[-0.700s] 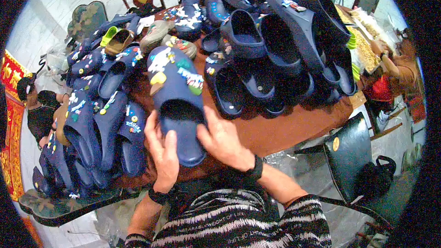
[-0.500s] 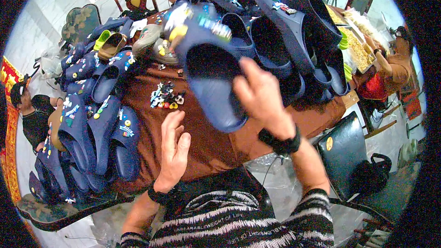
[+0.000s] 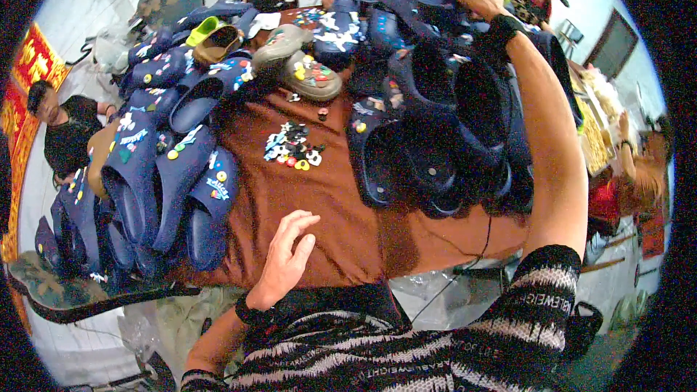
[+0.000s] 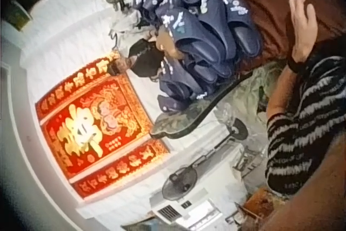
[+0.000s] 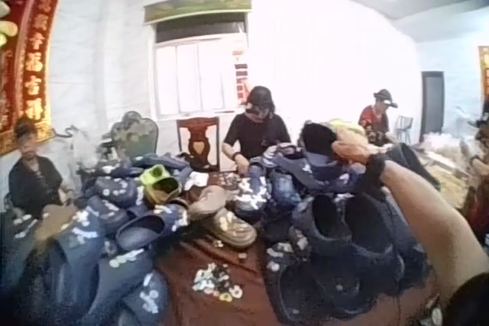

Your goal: Apply decorative pins and charms to the holes of foam clogs.

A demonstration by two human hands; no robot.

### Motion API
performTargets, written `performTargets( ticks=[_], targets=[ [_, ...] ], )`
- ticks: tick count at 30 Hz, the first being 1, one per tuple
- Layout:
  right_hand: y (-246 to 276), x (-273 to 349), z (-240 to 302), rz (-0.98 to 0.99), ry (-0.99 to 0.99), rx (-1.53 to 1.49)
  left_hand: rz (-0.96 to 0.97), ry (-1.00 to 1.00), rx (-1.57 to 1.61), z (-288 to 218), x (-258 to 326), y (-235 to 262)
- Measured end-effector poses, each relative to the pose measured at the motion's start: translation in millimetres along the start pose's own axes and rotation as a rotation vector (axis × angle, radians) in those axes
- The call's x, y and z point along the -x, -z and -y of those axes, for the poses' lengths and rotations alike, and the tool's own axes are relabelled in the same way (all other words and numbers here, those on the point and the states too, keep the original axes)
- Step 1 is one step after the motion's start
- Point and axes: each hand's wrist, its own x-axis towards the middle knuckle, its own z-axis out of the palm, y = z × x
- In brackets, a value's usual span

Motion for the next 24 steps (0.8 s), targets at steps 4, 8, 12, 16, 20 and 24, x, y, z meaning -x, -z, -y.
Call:
performTargets(
  ticks=[4,8,12,16,20,24],
  targets=[
    [-38,-22,-30,0.038,-0.023,0.111,-0.052,0.053,0.012,25,16,3],
    [-83,-28,-3,0.304,0.213,0.162,-0.092,0.069,0.011,36,20,17],
    [-78,-26,-123,0.257,0.093,0.294,0.0,0.003,0.091,40,12,6],
    [-101,-18,4,0.13,0.216,0.283,-0.108,0.043,-0.028,34,29,43],
    [-36,61,122,-0.149,0.498,0.058,-0.341,-0.066,-0.124,12,26,91],
    [-39,155,246,0.002,0.763,-0.32,-0.737,-0.187,-0.57,-12,34,162]
  ],
)
